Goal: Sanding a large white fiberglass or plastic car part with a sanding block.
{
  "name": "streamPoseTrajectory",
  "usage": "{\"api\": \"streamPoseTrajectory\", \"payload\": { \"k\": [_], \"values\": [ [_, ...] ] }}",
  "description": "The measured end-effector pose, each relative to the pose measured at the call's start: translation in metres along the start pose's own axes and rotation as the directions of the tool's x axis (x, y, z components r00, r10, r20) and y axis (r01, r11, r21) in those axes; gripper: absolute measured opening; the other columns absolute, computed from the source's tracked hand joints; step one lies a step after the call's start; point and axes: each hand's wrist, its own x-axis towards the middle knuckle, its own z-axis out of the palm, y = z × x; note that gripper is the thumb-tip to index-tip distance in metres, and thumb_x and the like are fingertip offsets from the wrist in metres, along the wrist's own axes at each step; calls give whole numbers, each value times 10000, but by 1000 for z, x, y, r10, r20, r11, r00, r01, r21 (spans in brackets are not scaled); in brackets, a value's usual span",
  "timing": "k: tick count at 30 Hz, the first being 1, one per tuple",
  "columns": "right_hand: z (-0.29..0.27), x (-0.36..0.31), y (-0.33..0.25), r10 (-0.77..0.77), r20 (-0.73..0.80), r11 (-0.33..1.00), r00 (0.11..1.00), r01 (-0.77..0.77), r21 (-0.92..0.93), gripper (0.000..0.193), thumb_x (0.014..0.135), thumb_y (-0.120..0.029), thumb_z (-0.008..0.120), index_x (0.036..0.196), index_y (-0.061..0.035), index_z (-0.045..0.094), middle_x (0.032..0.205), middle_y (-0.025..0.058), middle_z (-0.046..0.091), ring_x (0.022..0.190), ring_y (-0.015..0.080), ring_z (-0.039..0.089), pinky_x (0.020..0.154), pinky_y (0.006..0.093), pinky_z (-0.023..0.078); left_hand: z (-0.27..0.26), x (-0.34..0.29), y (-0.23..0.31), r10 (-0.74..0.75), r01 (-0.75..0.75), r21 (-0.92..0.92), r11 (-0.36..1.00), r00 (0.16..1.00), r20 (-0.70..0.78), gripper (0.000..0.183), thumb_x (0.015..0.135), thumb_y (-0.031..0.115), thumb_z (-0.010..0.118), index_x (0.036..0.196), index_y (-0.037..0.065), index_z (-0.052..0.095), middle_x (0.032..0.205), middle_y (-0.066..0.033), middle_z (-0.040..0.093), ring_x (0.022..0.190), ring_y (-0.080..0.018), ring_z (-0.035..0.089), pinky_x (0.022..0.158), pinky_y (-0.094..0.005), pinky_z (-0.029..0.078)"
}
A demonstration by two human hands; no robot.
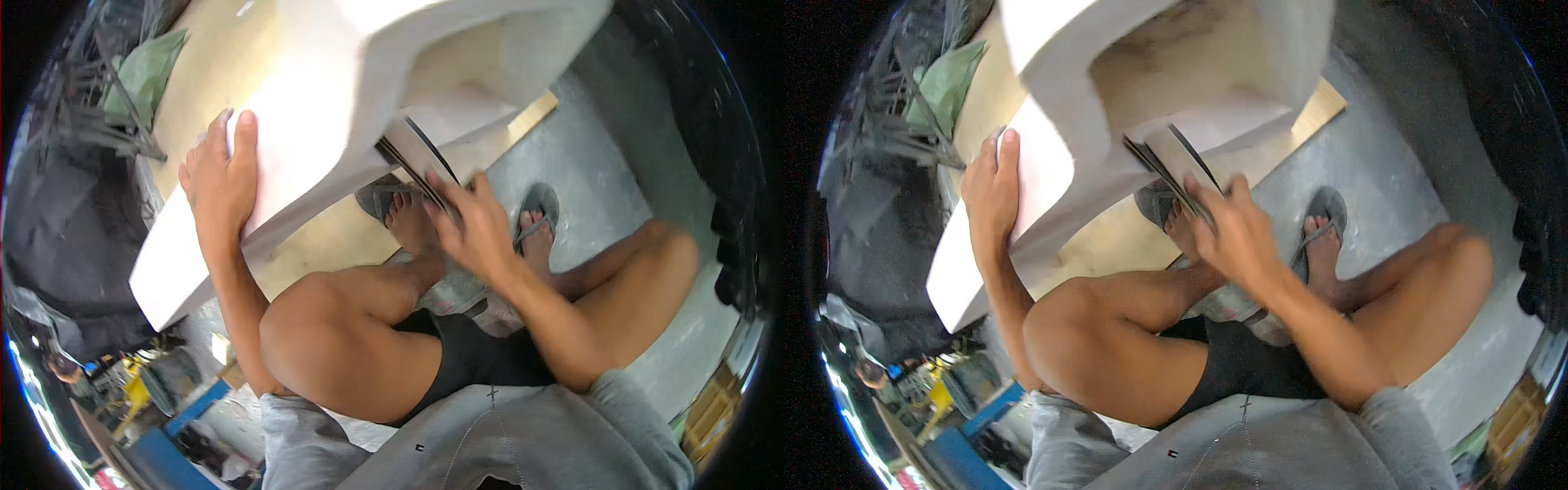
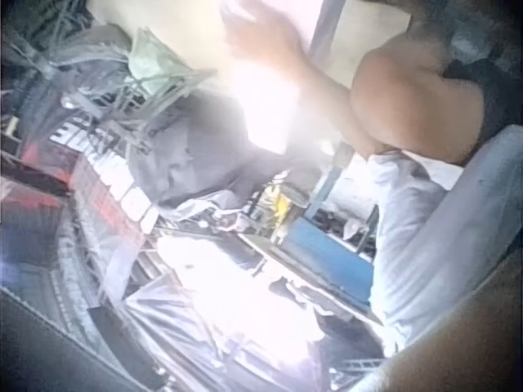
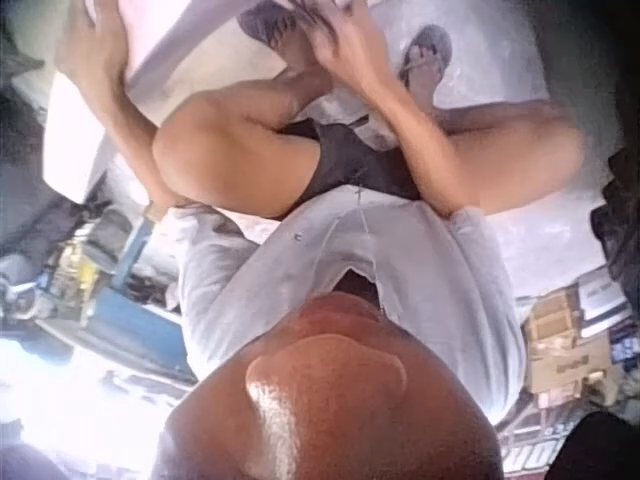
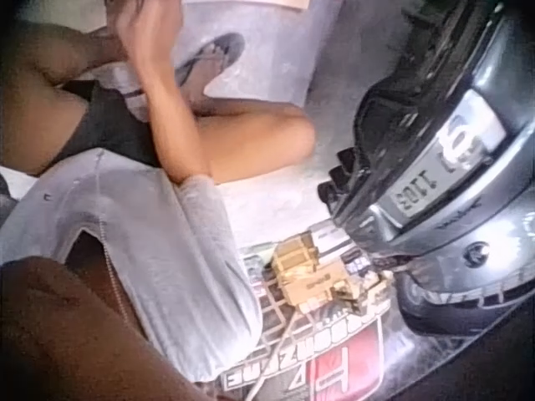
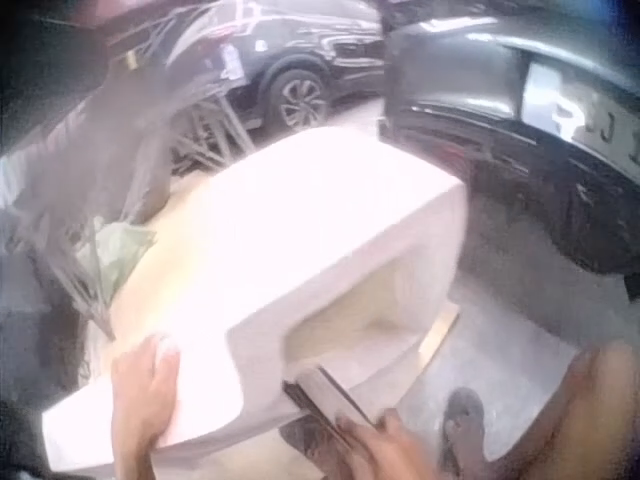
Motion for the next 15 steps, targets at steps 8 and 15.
{"api": "streamPoseTrajectory", "payload": {
  "k": [8,15],
  "values": [
    [-46,-101,20,492,38,566,870,-353,745,451,998,-246,666,1323,45,551,1194,137,649,1107,189,598,968,348,472,-58,-92,7,362,-359,-150,921,932,-6,456,944,212,682,1331,-23,623,1115,-218,707,1061,-330,678,967,-387,499],
    [-30,-160,67,824,329,193,461,-775,602,566,1012,-255,642,1443,50,440,1212,141,626,1111,227,589,985,356,469,66,-141,126,27,119,-312,943,904,426,877,956,282,659,1610,11,141,879,-184,747,863,-344,739,796,-418,568]
  ]
}}
